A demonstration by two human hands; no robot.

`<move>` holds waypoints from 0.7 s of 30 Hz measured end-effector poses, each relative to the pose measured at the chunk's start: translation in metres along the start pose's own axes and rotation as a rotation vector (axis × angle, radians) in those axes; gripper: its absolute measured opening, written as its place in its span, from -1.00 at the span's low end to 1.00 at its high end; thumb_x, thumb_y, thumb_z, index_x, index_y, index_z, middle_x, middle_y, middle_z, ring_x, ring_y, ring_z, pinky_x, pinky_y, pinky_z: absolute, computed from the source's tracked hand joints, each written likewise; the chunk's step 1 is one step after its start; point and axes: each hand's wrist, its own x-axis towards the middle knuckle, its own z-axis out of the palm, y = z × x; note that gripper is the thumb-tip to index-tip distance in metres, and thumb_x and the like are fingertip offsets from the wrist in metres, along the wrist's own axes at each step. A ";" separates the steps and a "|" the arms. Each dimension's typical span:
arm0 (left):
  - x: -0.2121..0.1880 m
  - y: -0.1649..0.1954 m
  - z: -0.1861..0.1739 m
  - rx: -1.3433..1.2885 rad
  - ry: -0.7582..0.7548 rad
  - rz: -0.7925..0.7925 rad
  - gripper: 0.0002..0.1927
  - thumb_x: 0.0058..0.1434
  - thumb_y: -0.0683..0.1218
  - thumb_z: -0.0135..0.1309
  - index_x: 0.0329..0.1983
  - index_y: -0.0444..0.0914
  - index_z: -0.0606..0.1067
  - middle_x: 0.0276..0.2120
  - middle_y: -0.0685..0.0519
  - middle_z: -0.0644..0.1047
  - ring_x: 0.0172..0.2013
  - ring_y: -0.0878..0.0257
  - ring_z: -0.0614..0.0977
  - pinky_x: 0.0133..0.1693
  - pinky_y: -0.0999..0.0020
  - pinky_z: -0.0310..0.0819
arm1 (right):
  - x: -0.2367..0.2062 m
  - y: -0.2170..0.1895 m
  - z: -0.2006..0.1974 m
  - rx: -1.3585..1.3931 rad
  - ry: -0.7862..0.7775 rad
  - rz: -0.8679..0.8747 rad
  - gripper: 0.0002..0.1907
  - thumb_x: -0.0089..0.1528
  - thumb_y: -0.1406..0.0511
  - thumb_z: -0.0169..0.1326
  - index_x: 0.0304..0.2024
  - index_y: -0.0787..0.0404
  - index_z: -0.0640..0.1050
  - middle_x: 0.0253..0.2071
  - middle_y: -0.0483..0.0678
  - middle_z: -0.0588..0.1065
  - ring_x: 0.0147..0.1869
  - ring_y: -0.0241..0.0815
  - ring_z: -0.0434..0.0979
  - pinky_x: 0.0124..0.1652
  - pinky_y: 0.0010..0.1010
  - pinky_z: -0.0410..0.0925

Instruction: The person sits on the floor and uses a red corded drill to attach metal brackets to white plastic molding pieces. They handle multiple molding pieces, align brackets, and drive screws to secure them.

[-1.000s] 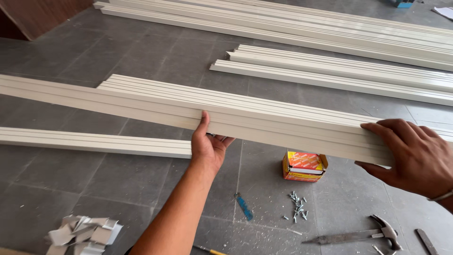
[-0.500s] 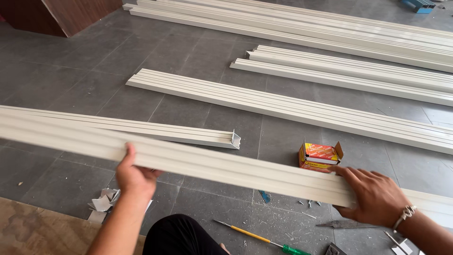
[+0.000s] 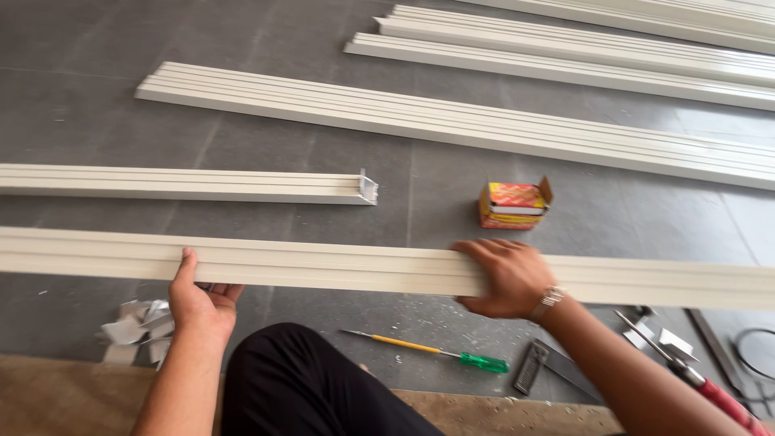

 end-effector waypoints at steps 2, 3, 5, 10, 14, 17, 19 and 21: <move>-0.005 -0.016 0.006 0.014 -0.028 -0.061 -0.45 0.30 0.15 0.07 0.30 -0.11 0.32 0.15 0.01 0.45 0.14 0.06 0.55 0.03 -0.03 0.59 | 0.015 -0.013 0.006 0.006 -0.003 -0.024 -0.19 -0.06 -0.11 0.32 0.16 0.02 0.44 0.01 0.01 0.58 0.08 0.05 0.60 0.03 -0.11 0.45; -0.005 -0.017 0.007 0.046 -0.004 -0.046 -0.45 0.32 0.16 0.07 0.30 -0.13 0.32 0.16 0.00 0.45 0.14 0.06 0.56 0.03 -0.01 0.59 | 0.021 -0.019 0.010 0.007 -0.025 -0.014 -0.18 -0.05 -0.12 0.30 0.19 0.00 0.43 0.03 0.01 0.57 0.11 0.05 0.58 0.06 -0.11 0.43; -0.002 -0.008 0.002 0.118 0.048 -0.003 -0.44 0.36 0.17 0.07 0.31 -0.15 0.32 0.17 -0.03 0.46 0.15 0.05 0.58 0.03 0.02 0.59 | 0.025 -0.019 0.017 -0.031 -0.037 -0.019 -0.14 -0.02 -0.18 0.28 0.22 0.00 0.39 0.05 0.03 0.55 0.15 0.08 0.55 0.11 -0.08 0.40; 0.020 0.018 -0.027 0.108 0.121 0.055 -0.46 0.40 0.19 0.03 0.31 -0.19 0.34 0.18 -0.05 0.48 0.17 0.06 0.64 0.04 -0.05 0.62 | -0.014 0.052 0.010 -0.189 -0.256 0.180 -0.01 -0.06 -0.24 0.31 0.29 -0.02 0.33 0.17 0.04 0.48 0.26 0.04 0.48 0.19 -0.06 0.30; 0.036 0.015 -0.042 0.104 0.142 0.009 -0.48 0.36 0.16 0.03 0.29 -0.13 0.30 0.18 -0.03 0.45 0.16 0.02 0.61 0.06 -0.15 0.54 | -0.039 0.083 0.015 -0.199 -0.410 0.314 -0.12 -0.06 -0.18 0.26 0.26 -0.08 0.38 0.10 -0.10 0.54 0.22 -0.14 0.54 0.24 -0.24 0.36; 0.047 0.021 -0.047 0.048 0.136 -0.015 -0.47 0.37 0.13 0.09 0.31 -0.15 0.32 0.19 -0.06 0.48 0.17 0.01 0.60 0.10 -0.11 0.54 | -0.037 0.072 0.018 -0.166 -0.144 0.202 -0.14 -0.14 -0.13 0.32 0.16 0.00 0.46 0.02 -0.01 0.57 0.15 -0.07 0.54 0.19 -0.18 0.34; 0.049 0.027 -0.050 0.024 0.187 -0.052 -0.47 0.36 0.07 0.18 0.31 -0.18 0.34 0.19 -0.07 0.49 0.16 0.01 0.57 0.10 -0.06 0.57 | -0.035 0.060 0.013 -0.144 -0.177 0.201 -0.13 -0.10 -0.14 0.29 0.19 0.03 0.44 0.01 0.00 0.56 0.10 -0.09 0.57 0.11 -0.22 0.37; 0.049 0.040 -0.057 0.036 0.192 -0.056 -0.47 0.36 0.05 0.16 0.33 -0.17 0.33 0.20 -0.07 0.48 0.16 0.01 0.55 0.09 -0.08 0.55 | -0.029 0.044 0.010 -0.106 -0.144 0.154 -0.13 -0.09 -0.14 0.29 0.19 0.05 0.45 0.00 0.02 0.56 0.08 -0.08 0.57 0.07 -0.21 0.37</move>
